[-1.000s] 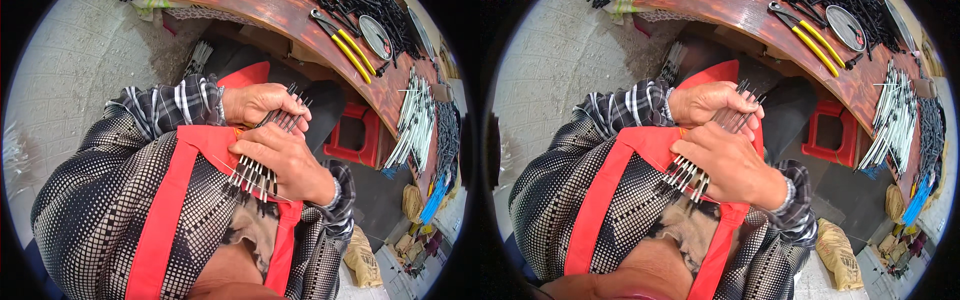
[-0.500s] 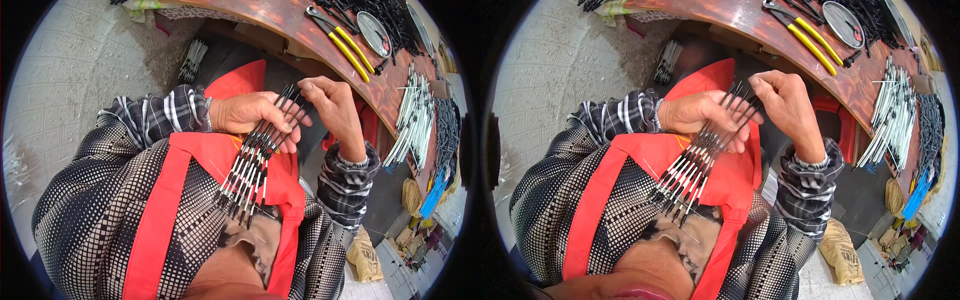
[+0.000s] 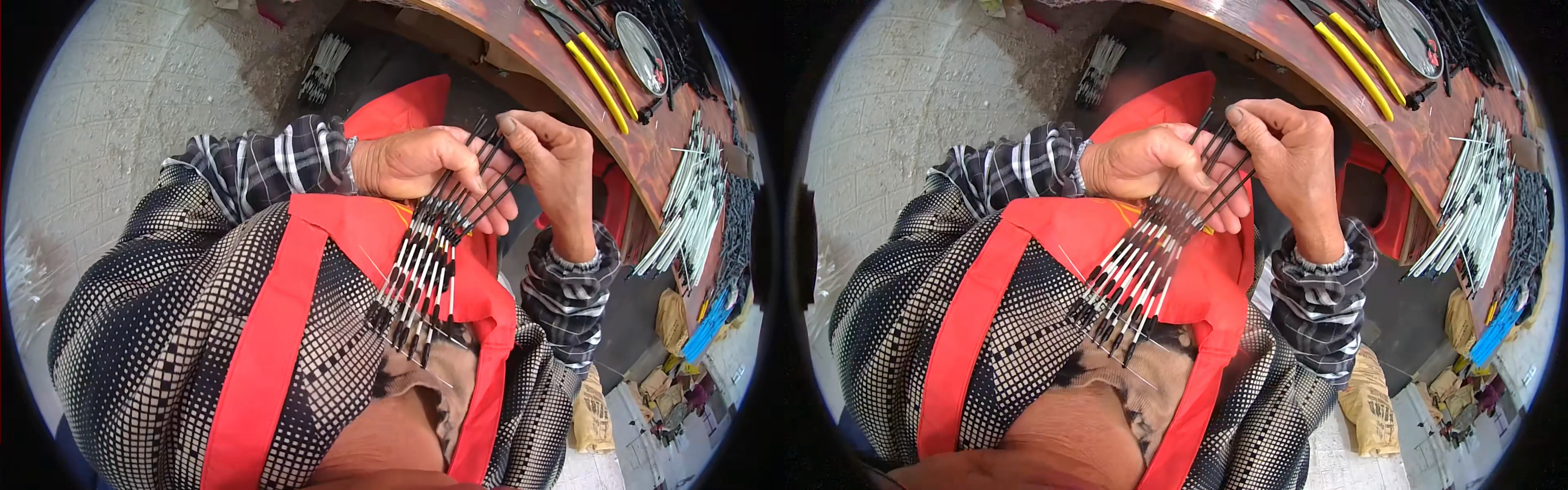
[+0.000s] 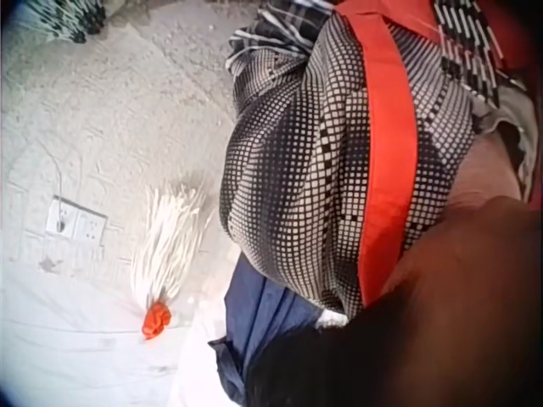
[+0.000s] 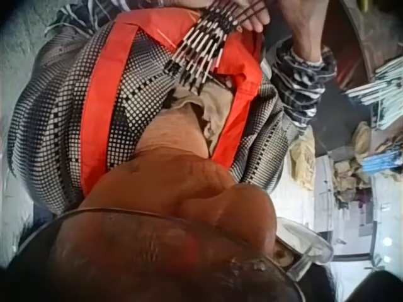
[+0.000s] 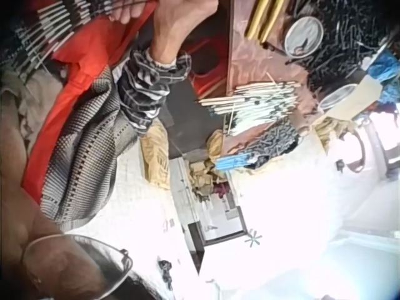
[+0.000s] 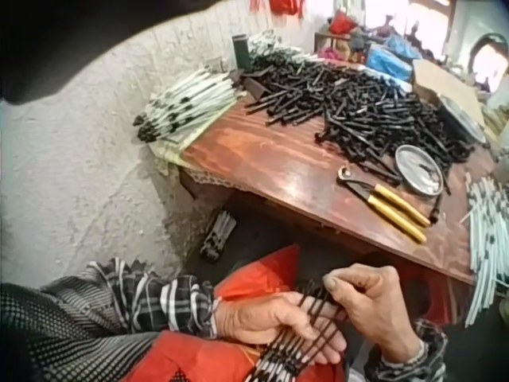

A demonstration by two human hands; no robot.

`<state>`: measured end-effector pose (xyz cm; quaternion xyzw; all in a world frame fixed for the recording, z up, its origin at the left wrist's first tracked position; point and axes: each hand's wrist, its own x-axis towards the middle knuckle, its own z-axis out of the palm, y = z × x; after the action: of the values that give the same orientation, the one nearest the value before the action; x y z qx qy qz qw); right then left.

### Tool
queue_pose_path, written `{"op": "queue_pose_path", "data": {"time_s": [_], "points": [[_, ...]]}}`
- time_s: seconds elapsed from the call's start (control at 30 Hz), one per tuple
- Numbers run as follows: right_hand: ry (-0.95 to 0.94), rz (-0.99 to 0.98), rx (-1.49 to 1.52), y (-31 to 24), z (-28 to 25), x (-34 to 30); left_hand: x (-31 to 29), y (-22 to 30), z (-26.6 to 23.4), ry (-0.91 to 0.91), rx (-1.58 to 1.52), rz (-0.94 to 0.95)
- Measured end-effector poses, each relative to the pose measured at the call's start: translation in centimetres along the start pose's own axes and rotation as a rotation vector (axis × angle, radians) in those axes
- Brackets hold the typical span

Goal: The person weaves wire through a bundle of tipped rods by hand, spreads them out, and handles plastic components from the table.

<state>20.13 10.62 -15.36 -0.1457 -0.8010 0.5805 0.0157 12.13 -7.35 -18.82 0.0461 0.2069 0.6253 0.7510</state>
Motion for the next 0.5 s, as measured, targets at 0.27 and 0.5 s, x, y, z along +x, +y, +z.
{"op": "queue_pose_path", "data": {"time_s": [0.27, 0.5], "points": [[-0.075, 0.155, 0.094, 0.9, -0.3, 0.3, 0.8, 0.0, -0.3, -0.007, -0.080, -0.039], [0.033, 0.040, 0.124, 2.2, 0.1, -0.8, 1.3, 0.3, -0.2, 0.020, -0.153, -0.095]]}}
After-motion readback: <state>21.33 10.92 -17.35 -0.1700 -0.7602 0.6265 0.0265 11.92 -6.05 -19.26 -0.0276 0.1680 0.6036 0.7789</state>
